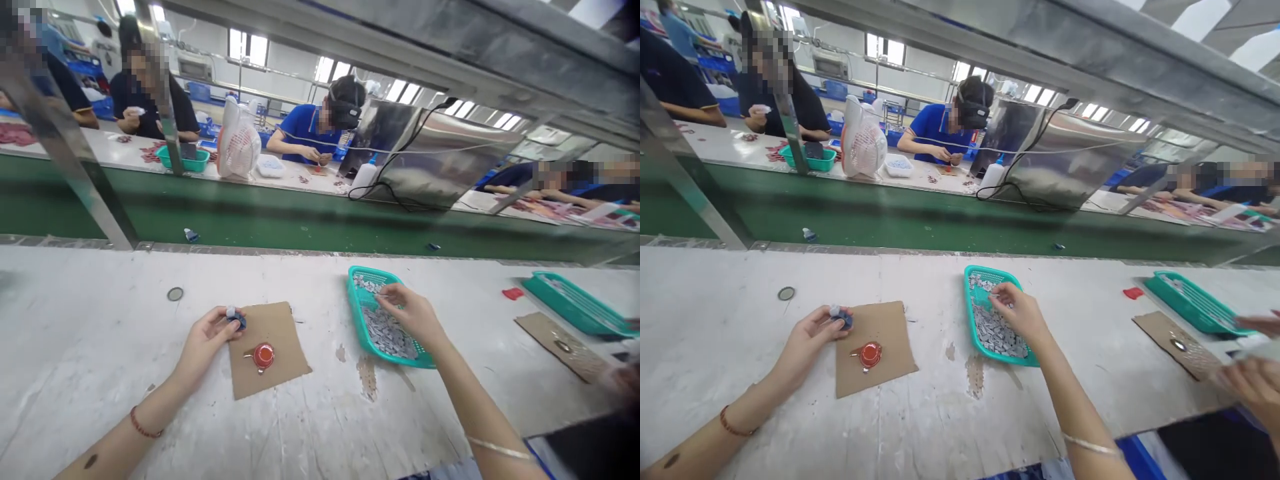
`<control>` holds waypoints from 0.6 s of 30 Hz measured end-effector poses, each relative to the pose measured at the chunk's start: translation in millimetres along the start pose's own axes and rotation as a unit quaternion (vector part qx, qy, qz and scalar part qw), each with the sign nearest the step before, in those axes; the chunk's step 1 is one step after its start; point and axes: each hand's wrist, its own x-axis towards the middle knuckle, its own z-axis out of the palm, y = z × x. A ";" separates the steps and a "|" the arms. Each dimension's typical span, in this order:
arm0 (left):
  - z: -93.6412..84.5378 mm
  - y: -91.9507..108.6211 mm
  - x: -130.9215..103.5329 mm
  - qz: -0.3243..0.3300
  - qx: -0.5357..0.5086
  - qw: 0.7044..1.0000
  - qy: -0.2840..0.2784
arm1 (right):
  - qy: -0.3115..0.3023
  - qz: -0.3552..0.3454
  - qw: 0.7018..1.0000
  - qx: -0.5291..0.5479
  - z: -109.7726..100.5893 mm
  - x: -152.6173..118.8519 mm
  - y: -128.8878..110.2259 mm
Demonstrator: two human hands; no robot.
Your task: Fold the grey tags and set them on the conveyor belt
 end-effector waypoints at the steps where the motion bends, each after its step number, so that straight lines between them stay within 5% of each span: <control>1: -0.3 -0.2 0.3 -0.001 -0.005 1.000 -0.003 | 0.033 0.010 0.999 0.023 2.5 -7.8 -13.1; 3: -0.4 0.0 1.2 -0.004 -0.012 1.000 -0.011 | 0.098 0.033 0.984 0.147 14.1 -27.3 -45.7; 9: -1.8 -2.4 4.3 -0.006 -0.029 0.999 -0.017 | -0.009 -0.005 0.979 0.205 85.3 -75.8 -133.0; 13: -3.7 -4.7 4.4 0.003 -0.035 0.999 -0.027 | -0.024 0.002 0.980 0.199 115.4 -80.5 -143.0; 18: -3.4 -2.4 3.9 0.007 -0.020 0.999 -0.033 | -0.070 0.014 0.977 0.202 115.5 -82.1 -136.8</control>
